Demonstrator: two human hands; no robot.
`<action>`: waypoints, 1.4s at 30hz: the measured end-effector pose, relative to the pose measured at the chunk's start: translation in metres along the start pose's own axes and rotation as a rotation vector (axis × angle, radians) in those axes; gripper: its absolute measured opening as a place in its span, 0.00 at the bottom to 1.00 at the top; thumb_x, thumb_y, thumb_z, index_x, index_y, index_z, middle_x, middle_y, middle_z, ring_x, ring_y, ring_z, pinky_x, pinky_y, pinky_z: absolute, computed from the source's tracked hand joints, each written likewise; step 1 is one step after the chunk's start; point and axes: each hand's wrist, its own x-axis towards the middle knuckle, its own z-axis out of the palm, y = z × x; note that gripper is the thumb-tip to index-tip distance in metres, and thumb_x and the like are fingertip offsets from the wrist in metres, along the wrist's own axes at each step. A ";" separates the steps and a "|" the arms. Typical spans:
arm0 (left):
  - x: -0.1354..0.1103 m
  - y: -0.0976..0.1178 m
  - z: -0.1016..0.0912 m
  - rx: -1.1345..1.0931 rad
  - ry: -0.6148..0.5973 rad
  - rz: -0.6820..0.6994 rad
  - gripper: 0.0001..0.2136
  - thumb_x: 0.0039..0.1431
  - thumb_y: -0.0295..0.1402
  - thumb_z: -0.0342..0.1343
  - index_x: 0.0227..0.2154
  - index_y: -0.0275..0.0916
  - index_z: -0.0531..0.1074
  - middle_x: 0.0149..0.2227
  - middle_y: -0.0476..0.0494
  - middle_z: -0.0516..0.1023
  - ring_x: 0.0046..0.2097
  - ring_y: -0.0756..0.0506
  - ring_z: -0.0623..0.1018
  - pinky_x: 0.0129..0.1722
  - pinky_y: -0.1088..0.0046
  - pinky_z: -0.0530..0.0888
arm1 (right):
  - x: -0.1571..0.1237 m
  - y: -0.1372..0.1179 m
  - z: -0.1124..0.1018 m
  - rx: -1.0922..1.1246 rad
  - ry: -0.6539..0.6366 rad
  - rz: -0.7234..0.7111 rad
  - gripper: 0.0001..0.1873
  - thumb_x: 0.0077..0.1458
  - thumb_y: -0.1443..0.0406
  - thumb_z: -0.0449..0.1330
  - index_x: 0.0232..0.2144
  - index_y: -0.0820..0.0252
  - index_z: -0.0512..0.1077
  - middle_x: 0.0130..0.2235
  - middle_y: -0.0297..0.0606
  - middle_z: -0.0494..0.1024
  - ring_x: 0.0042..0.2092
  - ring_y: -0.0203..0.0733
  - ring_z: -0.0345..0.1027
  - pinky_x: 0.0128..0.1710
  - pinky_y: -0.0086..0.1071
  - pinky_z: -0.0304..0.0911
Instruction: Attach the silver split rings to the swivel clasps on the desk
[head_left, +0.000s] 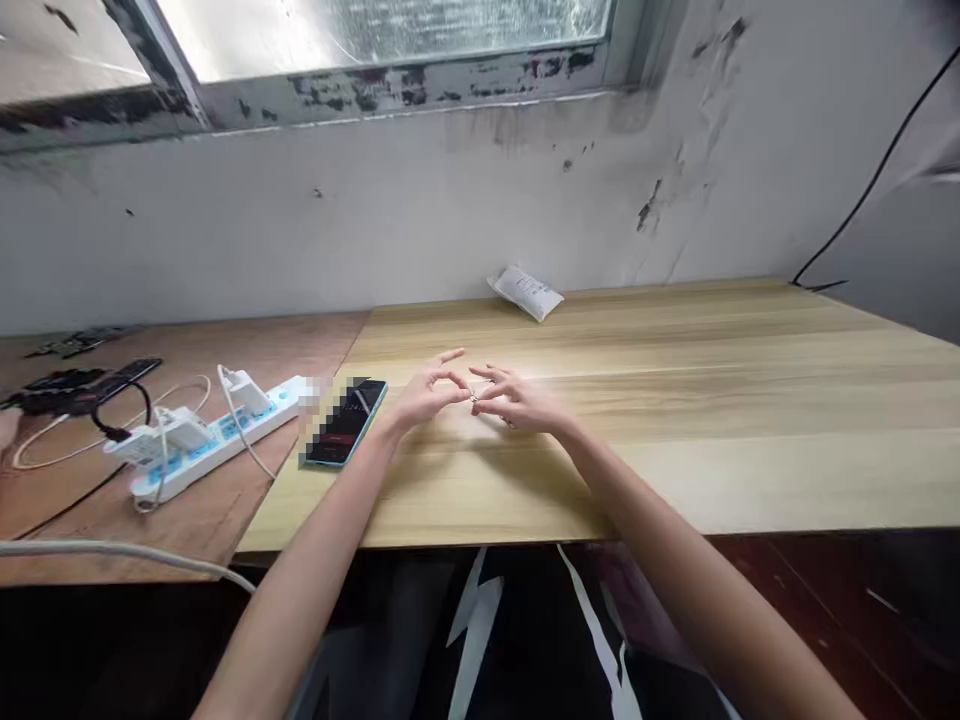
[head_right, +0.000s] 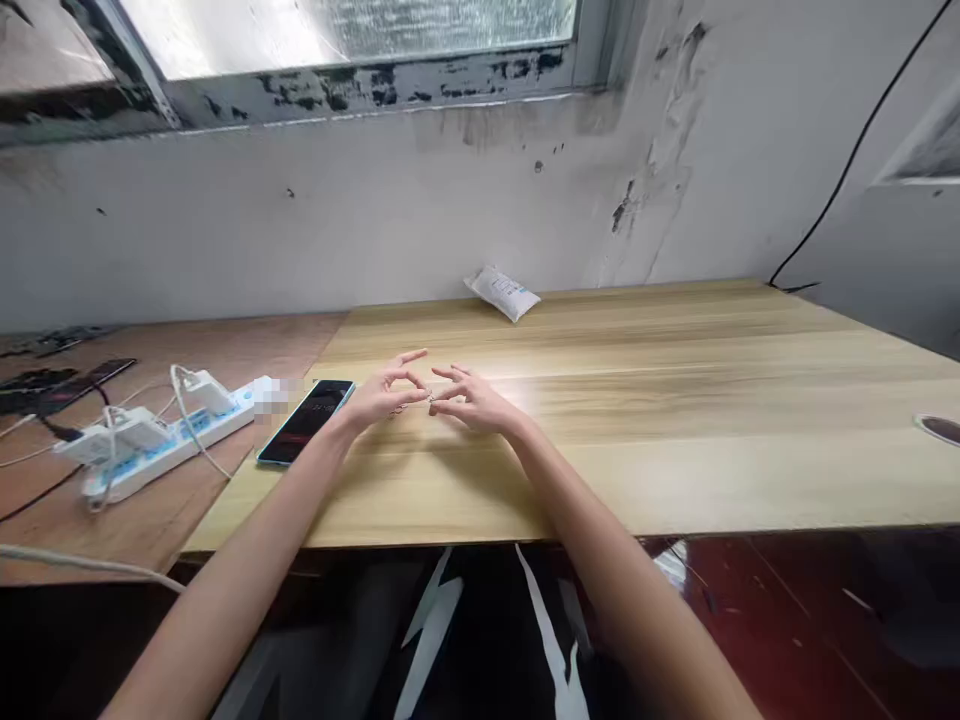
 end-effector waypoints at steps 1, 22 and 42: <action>0.003 0.003 -0.003 0.048 0.008 0.036 0.07 0.56 0.37 0.60 0.31 0.40 0.76 0.66 0.43 0.58 0.66 0.35 0.59 0.59 0.46 0.66 | 0.001 -0.002 -0.005 0.019 -0.021 0.009 0.16 0.58 0.51 0.59 0.37 0.53 0.81 0.67 0.40 0.57 0.70 0.53 0.37 0.66 0.49 0.37; 0.019 -0.061 -0.029 0.459 -0.185 0.161 0.09 0.58 0.43 0.58 0.35 0.46 0.80 0.55 0.45 0.72 0.59 0.38 0.65 0.58 0.50 0.65 | 0.009 0.059 -0.037 -0.464 0.196 0.164 0.11 0.58 0.58 0.59 0.34 0.54 0.80 0.45 0.45 0.76 0.49 0.52 0.65 0.49 0.47 0.59; 0.019 -0.056 -0.001 0.551 -0.012 0.312 0.09 0.64 0.33 0.53 0.31 0.42 0.77 0.46 0.46 0.79 0.53 0.42 0.71 0.54 0.57 0.67 | -0.015 0.041 -0.032 -0.634 -0.014 0.074 0.11 0.60 0.67 0.56 0.31 0.54 0.78 0.32 0.35 0.78 0.28 0.37 0.67 0.26 0.28 0.48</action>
